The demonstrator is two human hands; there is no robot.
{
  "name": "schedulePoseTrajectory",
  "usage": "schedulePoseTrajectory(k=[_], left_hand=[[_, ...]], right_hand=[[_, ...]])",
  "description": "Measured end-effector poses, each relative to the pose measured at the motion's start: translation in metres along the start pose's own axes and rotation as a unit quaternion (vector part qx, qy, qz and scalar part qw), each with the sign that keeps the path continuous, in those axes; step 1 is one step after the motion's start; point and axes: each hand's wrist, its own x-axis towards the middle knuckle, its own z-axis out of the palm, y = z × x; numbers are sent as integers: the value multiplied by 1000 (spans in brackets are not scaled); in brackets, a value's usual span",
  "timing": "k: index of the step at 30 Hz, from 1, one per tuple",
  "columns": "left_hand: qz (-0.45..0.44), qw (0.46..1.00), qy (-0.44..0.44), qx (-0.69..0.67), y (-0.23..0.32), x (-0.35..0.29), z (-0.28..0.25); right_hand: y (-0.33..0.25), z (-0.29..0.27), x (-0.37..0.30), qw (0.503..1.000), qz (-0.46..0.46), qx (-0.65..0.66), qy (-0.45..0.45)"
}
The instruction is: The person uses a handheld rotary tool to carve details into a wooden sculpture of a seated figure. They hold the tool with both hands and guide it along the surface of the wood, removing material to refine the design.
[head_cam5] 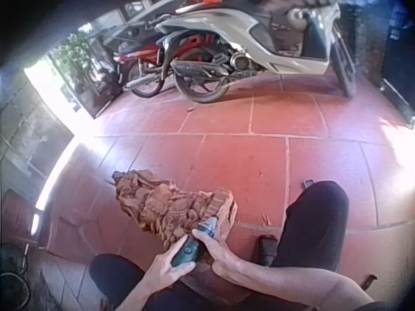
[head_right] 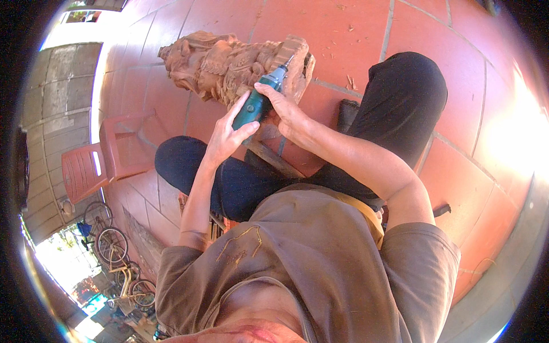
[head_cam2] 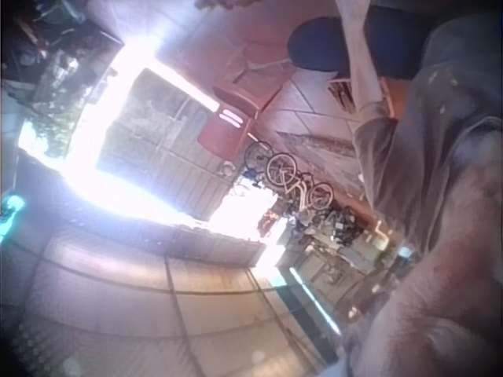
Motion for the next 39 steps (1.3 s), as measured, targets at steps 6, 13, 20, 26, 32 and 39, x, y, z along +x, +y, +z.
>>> schedulePoseTrajectory(k=[6,13,20,26,32,39], left_hand=[[1,1000,-4,-4,1,1,-1],[-2,1000,2,-12,2,0,-1],[1,1000,8,3,-2,1,-1],[-1,1000,9,1,-1,0,-3],[1,1000,15,9,-2,0,-3],[-7,1000,16,5,1,1,-3]], right_hand=[[-3,1,-2,1000,6,-2,-7],[-1,2,0,1000,4,-7,-4],[-3,6,-2,1000,9,-15,-8],[-2,7,-1,1000,1,-18,3],[-1,8,1,1000,-5,-11,-5],[-2,5,7,1000,12,-19,-7]])
